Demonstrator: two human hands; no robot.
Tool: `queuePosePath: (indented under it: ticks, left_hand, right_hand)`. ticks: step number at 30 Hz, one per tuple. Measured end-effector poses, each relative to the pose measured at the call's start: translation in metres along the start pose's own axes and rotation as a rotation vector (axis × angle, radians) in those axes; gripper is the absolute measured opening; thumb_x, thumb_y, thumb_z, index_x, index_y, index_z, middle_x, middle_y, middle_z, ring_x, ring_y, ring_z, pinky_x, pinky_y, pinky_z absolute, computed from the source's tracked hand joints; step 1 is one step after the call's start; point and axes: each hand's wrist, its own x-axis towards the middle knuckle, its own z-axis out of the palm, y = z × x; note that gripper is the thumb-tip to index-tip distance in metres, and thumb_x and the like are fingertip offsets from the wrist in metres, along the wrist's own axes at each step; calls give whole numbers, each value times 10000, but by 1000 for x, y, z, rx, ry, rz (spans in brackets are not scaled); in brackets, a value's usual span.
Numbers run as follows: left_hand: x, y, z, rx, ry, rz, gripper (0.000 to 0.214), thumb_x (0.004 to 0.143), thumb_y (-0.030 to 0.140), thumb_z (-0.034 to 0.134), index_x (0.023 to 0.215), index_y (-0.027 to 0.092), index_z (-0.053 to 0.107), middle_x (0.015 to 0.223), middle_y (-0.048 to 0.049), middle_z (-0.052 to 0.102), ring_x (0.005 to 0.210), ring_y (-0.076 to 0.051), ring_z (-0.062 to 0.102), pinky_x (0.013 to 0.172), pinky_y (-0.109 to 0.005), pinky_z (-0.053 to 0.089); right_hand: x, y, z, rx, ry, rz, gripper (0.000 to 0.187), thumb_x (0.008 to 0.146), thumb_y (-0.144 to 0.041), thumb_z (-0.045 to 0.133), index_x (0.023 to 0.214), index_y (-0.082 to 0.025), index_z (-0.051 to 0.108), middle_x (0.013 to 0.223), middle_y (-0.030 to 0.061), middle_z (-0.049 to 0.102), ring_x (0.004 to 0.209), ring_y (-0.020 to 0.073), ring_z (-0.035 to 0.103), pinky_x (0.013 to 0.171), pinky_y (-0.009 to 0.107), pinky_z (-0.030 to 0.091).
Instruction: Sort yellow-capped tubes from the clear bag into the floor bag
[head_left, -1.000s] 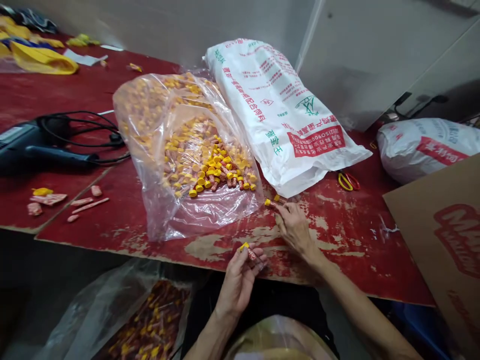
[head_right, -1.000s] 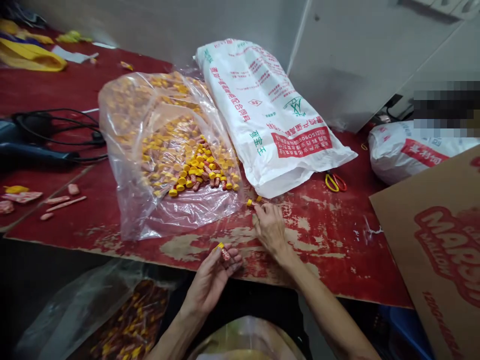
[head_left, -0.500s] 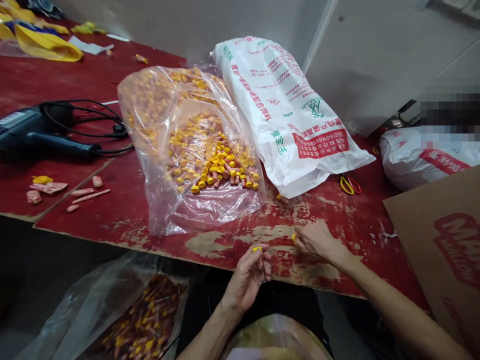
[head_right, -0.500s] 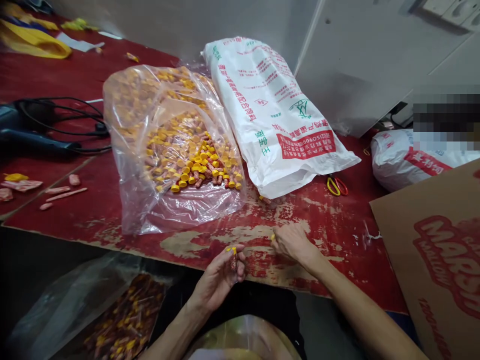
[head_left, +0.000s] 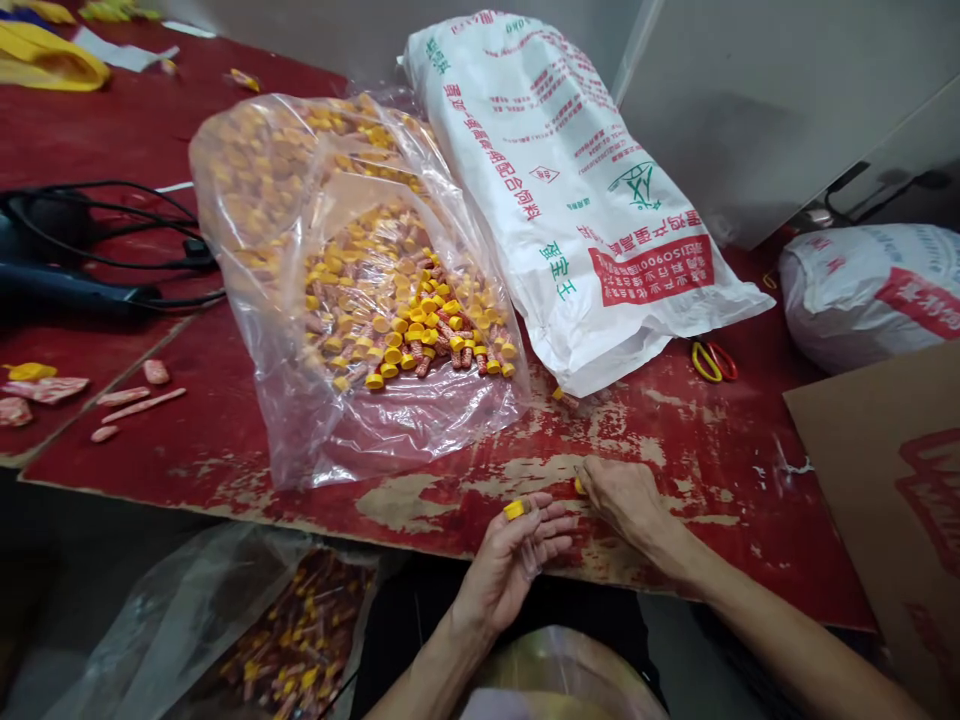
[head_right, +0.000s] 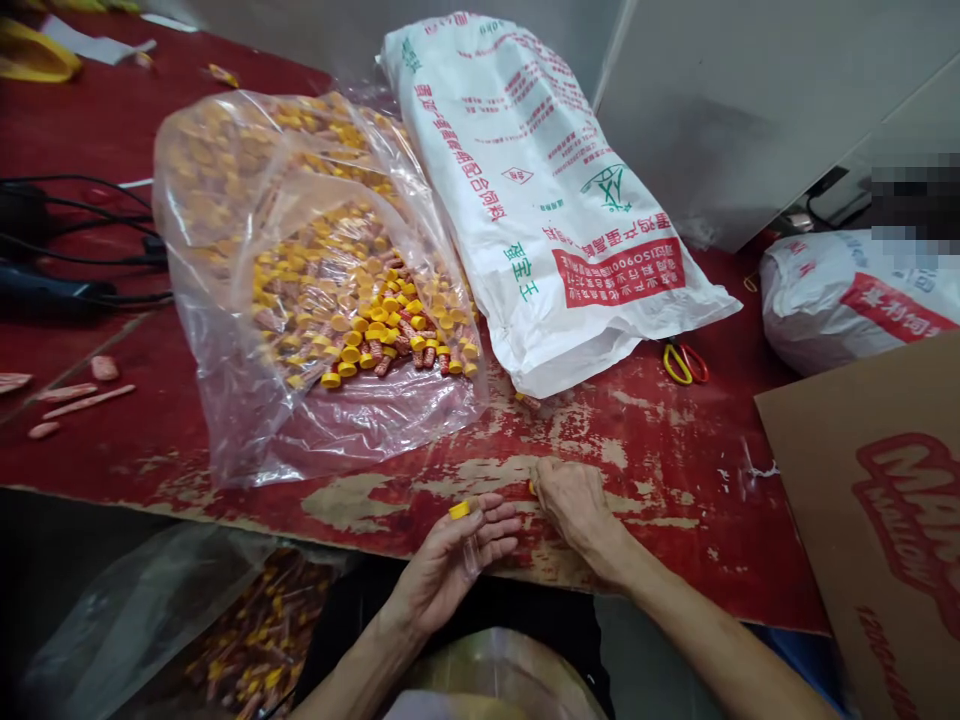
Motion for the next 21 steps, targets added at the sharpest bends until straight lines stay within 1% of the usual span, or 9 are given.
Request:
queuePosePath:
  ticks: [2,3,6,8,10,12,15,18,21]
  left_hand:
    - [-1,-1,-2,-79,-27,6,299,691,157,711,977,110,635,1058,-136,658,985,-237,627,831,-316,521]
    - [-1,-1,-3,-121,-45,17,295,691,153,703,976,115,640,1061,-125,658,983,-225,624,832,-313,518]
    - [-2,1,-8,-194,-58,73,264,699,170,686,957,138,644,957,-81,675,847,-180,638,761,-303,528]
    - [-3,3,-11,-168,-34,91,271,705,188,681,968,141,638,881,-70,675,783,-179,642,745,-318,528]
    - [-5,4,-13,-126,-21,90,289,709,201,676,986,134,630,836,-71,670,759,-190,646,750,-337,526]
    - [-7,3,-14,-112,-21,92,301,709,209,674,996,132,625,806,-64,664,724,-187,644,732,-337,526]
    - [-10,0,-16,-123,-23,100,316,709,217,673,1008,129,620,791,-61,662,691,-186,638,708,-339,527]
    - [-11,-1,-16,-123,-20,106,307,708,213,671,995,120,618,779,-65,661,679,-190,638,695,-342,528]
    - [-11,0,-14,-110,-8,88,289,720,203,656,993,121,611,786,-69,666,682,-191,643,693,-345,533]
  right_hand:
    - [-10,-12,5,212,143,-31,261,938,-200,346,879,-156,597,745,60,643,653,160,601,569,240,389]
    - [-15,-20,7,329,223,-86,282,952,-215,321,897,-161,593,790,59,642,698,158,596,615,244,406]
    - [-16,-32,7,577,387,-293,304,968,-223,292,986,-177,592,944,66,632,865,166,570,777,270,426]
    - [0,-25,5,561,490,-249,309,961,-211,296,987,-170,602,968,81,610,896,179,539,806,285,413]
    - [26,-10,3,377,574,-58,289,942,-206,331,969,-147,612,951,106,578,865,201,507,774,304,390]
    - [54,6,3,163,581,87,244,921,-228,396,1004,-132,605,966,125,554,855,223,476,752,322,357]
    - [77,16,6,13,559,123,219,905,-267,459,1021,-128,583,995,140,545,876,243,459,742,330,316]
    - [68,17,3,57,487,35,176,900,-255,463,967,-127,564,985,124,568,875,225,494,733,303,307]
    - [39,19,-12,134,276,-68,176,930,-264,401,920,-162,545,822,52,617,713,169,549,614,262,288]
